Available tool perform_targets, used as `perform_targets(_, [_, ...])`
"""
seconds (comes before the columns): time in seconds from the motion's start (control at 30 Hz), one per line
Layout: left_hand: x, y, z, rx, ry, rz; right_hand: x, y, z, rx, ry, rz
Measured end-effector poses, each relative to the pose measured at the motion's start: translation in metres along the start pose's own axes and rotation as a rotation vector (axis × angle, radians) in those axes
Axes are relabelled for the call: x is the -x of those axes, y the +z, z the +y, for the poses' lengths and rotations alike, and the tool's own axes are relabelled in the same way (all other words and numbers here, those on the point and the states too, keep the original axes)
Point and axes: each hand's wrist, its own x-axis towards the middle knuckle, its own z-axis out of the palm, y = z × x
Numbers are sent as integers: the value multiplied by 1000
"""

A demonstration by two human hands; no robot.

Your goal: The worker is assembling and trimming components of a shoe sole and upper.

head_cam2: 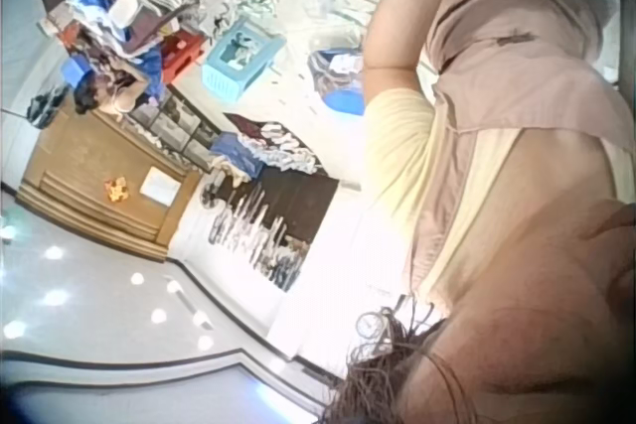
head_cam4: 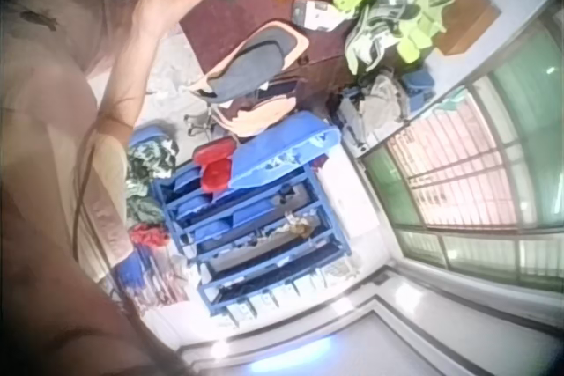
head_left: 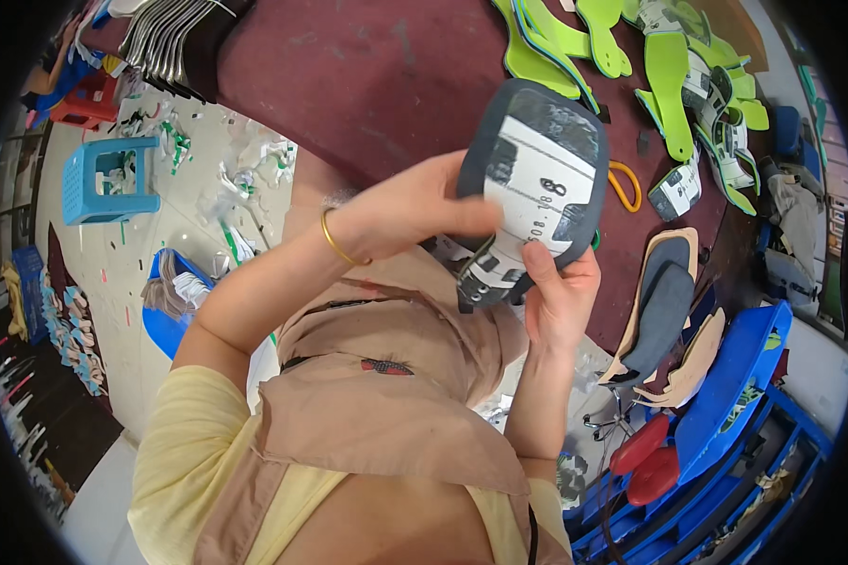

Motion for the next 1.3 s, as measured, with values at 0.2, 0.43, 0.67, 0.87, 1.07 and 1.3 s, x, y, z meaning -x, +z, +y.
perform_targets(0.2, [-1,10,-14,-45,22,143,2,-5,-2,227,46,-85])
perform_targets(0.43, [-6,-19,-14,432,-72,-284,-2,-29,6,-294,195,-240])
perform_targets(0.67, [1,7,-20,-369,152,-313,4,-20,3,-441,394,-263])
perform_targets(0.87, [-4,16,-24,-842,465,-130,11,-10,-2,-223,259,-77])
perform_targets(1.07, [-4,11,-26,-1085,347,-120,6,-17,1,-208,169,-94])
perform_targets(1.3, [0,-1,-18,-416,-2,-253,6,-20,4,-249,292,-201])
